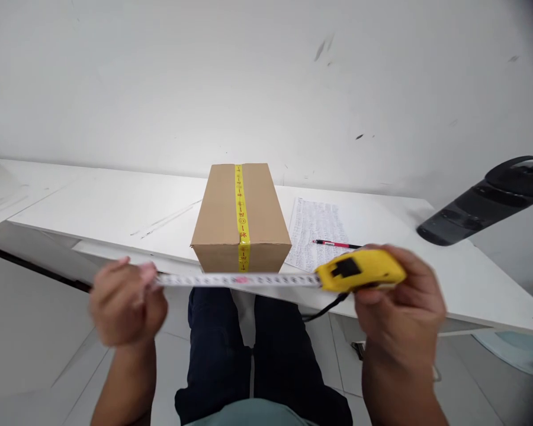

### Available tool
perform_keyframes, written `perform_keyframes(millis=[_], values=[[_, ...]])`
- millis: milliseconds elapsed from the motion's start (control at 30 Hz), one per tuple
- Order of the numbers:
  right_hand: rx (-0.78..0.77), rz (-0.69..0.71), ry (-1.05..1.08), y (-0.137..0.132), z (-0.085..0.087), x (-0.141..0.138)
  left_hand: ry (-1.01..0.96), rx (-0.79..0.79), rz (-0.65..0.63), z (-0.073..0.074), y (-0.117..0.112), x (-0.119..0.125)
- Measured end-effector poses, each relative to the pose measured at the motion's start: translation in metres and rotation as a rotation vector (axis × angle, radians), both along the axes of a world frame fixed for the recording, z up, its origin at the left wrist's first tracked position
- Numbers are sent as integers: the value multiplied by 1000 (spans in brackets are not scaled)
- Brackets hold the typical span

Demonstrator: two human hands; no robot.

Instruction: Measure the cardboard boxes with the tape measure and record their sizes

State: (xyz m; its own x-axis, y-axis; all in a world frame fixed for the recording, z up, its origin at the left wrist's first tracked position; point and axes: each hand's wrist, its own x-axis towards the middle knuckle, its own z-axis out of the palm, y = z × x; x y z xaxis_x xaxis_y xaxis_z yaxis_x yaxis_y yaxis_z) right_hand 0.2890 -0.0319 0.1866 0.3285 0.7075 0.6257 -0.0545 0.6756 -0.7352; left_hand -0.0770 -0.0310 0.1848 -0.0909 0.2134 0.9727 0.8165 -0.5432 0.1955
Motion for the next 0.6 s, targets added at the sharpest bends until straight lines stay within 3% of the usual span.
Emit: perform_keyframes(millis=[100,233,333,433,500,600], values=[[80,-117,42,28,9,15,-75,139,126,9,40,-33],[39,-80,2,57,9,6,-332,-38,-127,15,76,-32],[-41,-2,-122,61,3,-11,-187,-180,-297,9,73,-11],[-10,25,-237,58,1,-21,15,-334,-430,1,60,10],[5,25,-272,58,4,-21,66,-346,-446,0,55,18],[-24,49,-266,60,8,-18,131,-314,-360,2,55,21]])
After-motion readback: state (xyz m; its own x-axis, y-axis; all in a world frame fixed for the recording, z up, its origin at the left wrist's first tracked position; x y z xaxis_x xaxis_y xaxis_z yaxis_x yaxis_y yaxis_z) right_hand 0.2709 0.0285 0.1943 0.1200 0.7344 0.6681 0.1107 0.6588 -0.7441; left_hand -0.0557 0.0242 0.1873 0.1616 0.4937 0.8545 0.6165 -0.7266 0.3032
